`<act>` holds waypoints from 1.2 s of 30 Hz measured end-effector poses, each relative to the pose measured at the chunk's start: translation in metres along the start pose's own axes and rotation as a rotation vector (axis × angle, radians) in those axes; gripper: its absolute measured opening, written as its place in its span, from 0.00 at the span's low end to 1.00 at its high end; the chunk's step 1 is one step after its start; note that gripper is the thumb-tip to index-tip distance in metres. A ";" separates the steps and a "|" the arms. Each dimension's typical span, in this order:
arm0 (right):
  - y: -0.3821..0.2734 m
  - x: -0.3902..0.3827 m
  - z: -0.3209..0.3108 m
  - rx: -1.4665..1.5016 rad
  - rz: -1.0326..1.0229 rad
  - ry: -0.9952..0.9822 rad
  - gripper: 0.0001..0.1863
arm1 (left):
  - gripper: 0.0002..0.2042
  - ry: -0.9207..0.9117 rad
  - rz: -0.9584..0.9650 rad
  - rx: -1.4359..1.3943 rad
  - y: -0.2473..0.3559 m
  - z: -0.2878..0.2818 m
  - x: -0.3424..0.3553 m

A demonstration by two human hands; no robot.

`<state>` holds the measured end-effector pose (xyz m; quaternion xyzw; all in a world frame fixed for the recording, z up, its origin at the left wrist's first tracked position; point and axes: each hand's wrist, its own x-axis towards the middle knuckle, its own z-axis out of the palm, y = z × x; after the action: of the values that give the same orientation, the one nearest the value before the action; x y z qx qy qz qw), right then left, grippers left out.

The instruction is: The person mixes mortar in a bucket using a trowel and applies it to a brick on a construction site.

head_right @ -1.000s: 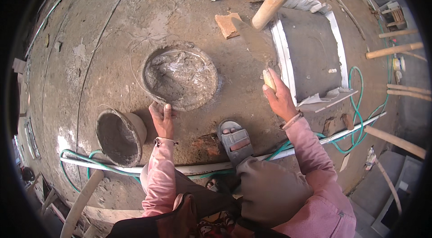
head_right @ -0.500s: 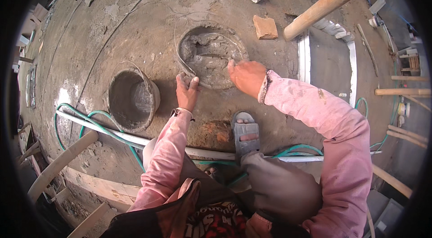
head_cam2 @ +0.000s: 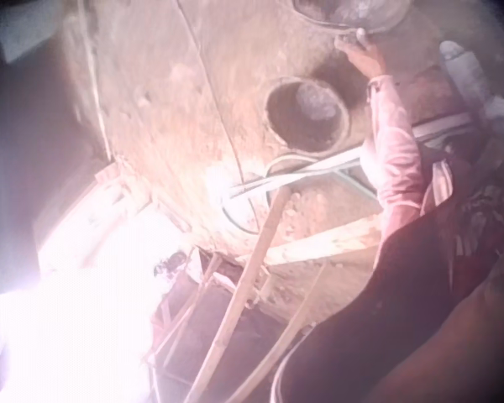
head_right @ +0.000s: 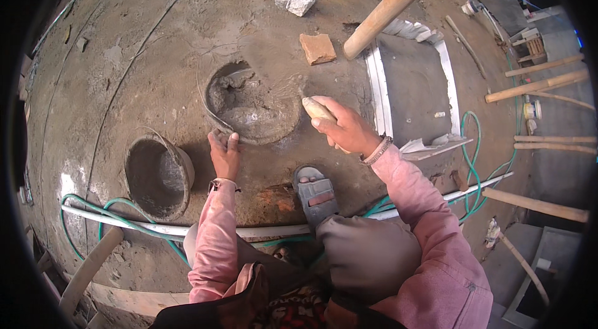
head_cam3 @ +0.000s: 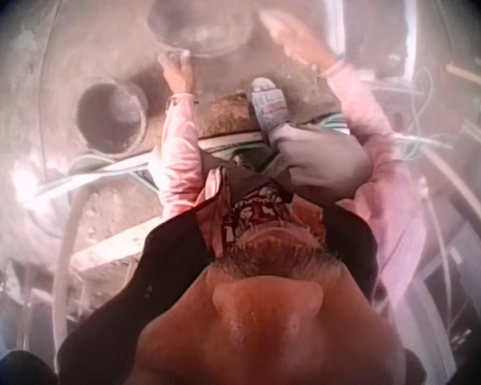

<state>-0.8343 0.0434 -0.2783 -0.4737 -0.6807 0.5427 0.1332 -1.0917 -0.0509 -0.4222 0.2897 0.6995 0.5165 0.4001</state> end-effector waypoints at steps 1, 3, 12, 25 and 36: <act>0.014 -0.009 -0.004 0.206 0.115 0.056 0.26 | 0.23 0.005 -0.003 -0.006 0.003 -0.001 0.002; 0.043 -0.021 -0.017 0.409 0.313 0.230 0.23 | 0.22 -0.003 0.009 0.015 0.005 -0.002 0.003; 0.189 0.048 -0.056 1.136 0.485 0.268 0.14 | 0.18 -0.004 0.049 -0.080 -0.006 0.000 0.004; 0.197 0.040 -0.063 1.016 0.434 0.445 0.13 | 0.17 -0.022 0.006 -0.096 -0.003 0.001 0.002; 0.193 0.037 -0.065 0.906 0.444 0.492 0.18 | 0.18 -0.037 -0.015 -0.161 0.001 0.006 0.003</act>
<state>-0.7111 0.1053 -0.4333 -0.6139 -0.2124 0.6692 0.3608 -1.0878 -0.0451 -0.4225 0.2606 0.6503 0.5626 0.4389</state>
